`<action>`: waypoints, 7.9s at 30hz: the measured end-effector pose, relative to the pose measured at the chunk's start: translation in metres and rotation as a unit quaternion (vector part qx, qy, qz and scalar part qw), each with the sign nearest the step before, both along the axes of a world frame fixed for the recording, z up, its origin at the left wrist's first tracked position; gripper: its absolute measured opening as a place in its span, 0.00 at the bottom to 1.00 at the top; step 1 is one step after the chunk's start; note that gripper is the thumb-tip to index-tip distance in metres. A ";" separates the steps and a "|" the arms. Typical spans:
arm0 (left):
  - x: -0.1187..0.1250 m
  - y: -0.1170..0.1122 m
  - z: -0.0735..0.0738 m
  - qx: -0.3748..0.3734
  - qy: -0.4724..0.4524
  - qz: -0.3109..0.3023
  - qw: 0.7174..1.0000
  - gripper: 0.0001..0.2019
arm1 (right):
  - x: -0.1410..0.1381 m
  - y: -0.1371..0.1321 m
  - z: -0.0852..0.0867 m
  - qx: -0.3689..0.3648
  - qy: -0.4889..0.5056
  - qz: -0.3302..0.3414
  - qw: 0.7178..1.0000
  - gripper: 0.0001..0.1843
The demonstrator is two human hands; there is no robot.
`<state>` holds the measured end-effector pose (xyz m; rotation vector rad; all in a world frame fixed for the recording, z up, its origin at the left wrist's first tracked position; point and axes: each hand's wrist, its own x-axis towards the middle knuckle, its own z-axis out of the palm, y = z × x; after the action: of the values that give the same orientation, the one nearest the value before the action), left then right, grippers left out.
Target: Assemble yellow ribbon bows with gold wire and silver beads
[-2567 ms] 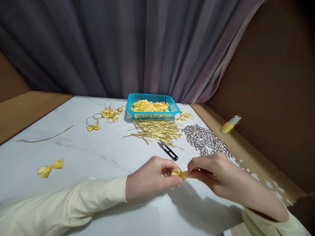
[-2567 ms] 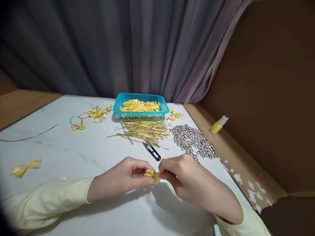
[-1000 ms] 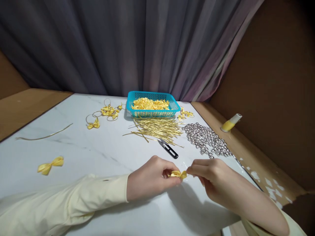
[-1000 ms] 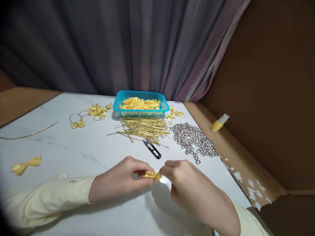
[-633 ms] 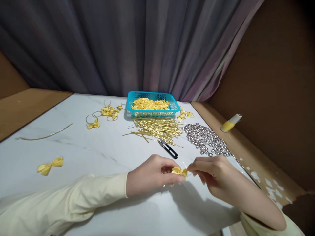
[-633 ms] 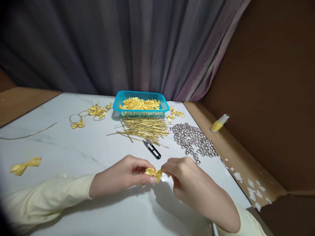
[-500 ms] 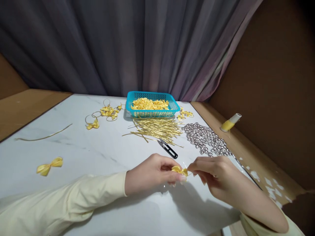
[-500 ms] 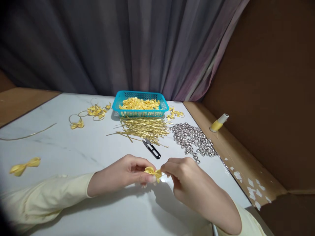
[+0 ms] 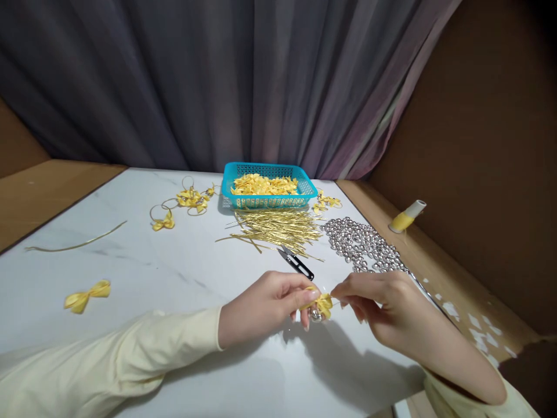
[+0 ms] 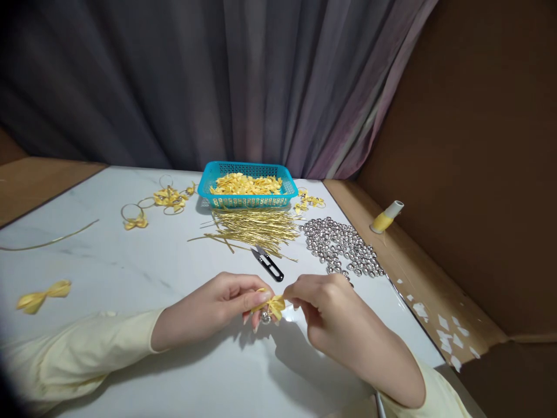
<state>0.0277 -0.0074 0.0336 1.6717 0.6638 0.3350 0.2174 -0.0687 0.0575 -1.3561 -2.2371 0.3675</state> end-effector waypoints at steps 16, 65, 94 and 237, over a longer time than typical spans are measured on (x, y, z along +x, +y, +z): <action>-0.003 -0.003 0.000 0.109 0.041 0.038 0.993 0.13 | -0.002 0.005 0.004 -0.025 0.030 -0.001 0.999 0.21; 0.000 -0.009 0.008 0.037 0.003 0.097 0.995 0.13 | -0.014 0.007 -0.015 0.008 0.172 -0.056 0.983 0.16; -0.003 -0.006 0.007 0.062 -0.026 0.050 0.996 0.15 | -0.002 0.026 -0.019 -0.166 0.344 0.010 0.924 0.06; -0.007 0.001 0.013 0.013 -0.087 -0.029 0.996 0.11 | -0.015 0.033 -0.039 -0.133 0.431 0.012 0.893 0.08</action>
<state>0.0205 -0.0061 0.0469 1.6603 0.4822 0.4449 0.2026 -0.0361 0.0190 -0.9860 -1.4804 1.0766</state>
